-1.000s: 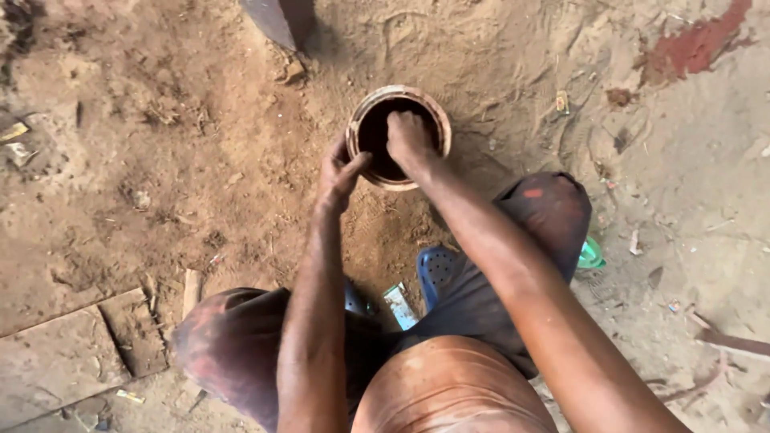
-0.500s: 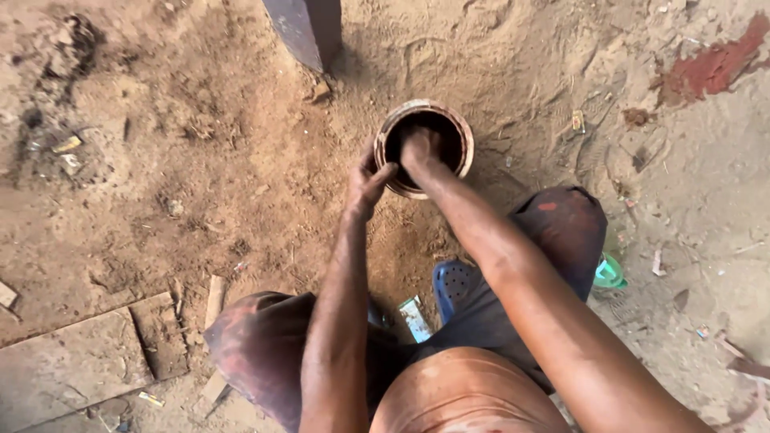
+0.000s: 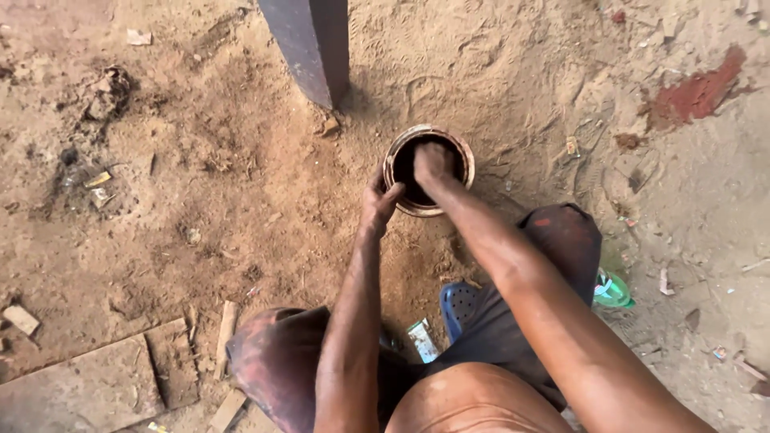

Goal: The person is staining a wooden panel with a cloth. They dip a cloth into a container of dark liquid and rub it over the surface of the slatted wooden board to apply the finish.

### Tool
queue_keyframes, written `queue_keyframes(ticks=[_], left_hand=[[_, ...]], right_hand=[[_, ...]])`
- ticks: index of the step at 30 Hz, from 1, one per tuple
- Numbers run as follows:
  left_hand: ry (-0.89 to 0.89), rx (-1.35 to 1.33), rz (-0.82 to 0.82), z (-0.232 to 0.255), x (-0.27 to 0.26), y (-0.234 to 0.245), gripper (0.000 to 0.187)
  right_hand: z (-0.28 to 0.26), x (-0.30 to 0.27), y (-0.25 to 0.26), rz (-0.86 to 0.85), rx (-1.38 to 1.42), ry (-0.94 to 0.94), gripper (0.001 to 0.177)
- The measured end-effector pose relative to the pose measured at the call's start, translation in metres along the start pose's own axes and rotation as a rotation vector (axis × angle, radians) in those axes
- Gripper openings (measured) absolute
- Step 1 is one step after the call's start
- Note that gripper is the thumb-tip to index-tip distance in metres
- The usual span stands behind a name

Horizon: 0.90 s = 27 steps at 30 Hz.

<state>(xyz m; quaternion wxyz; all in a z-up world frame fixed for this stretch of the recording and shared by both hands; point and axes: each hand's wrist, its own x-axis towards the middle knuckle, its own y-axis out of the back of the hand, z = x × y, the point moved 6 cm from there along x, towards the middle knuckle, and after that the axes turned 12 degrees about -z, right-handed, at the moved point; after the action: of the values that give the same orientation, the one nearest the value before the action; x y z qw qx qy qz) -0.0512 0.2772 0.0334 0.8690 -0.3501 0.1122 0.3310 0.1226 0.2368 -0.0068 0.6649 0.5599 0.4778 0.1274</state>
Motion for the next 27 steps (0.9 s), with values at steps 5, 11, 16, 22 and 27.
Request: queue_keyframes(ticks=[5,11,16,22,27], left_hand=[[-0.045,0.043,-0.038,0.002,0.010,-0.008,0.083],[-0.023,0.074,0.004,0.005,0.010,-0.011,0.083],[-0.051,0.175,0.014,0.003,0.012,-0.007,0.081],[0.100,0.275,0.078,0.005,0.011,-0.007,0.083],[-0.066,0.094,-0.027,-0.014,0.024,0.001,0.080]], right_hand=[[0.001,-0.028,0.045,0.032,-0.018,0.029,0.008],[0.025,0.008,0.008,-0.048,-0.022,-0.079,0.015],[0.015,0.023,-0.023,-0.091,-0.008,-0.168,0.025],[0.012,0.028,-0.028,0.034,0.084,-0.192,0.031],[0.009,0.008,0.012,0.251,0.218,-0.197,0.035]])
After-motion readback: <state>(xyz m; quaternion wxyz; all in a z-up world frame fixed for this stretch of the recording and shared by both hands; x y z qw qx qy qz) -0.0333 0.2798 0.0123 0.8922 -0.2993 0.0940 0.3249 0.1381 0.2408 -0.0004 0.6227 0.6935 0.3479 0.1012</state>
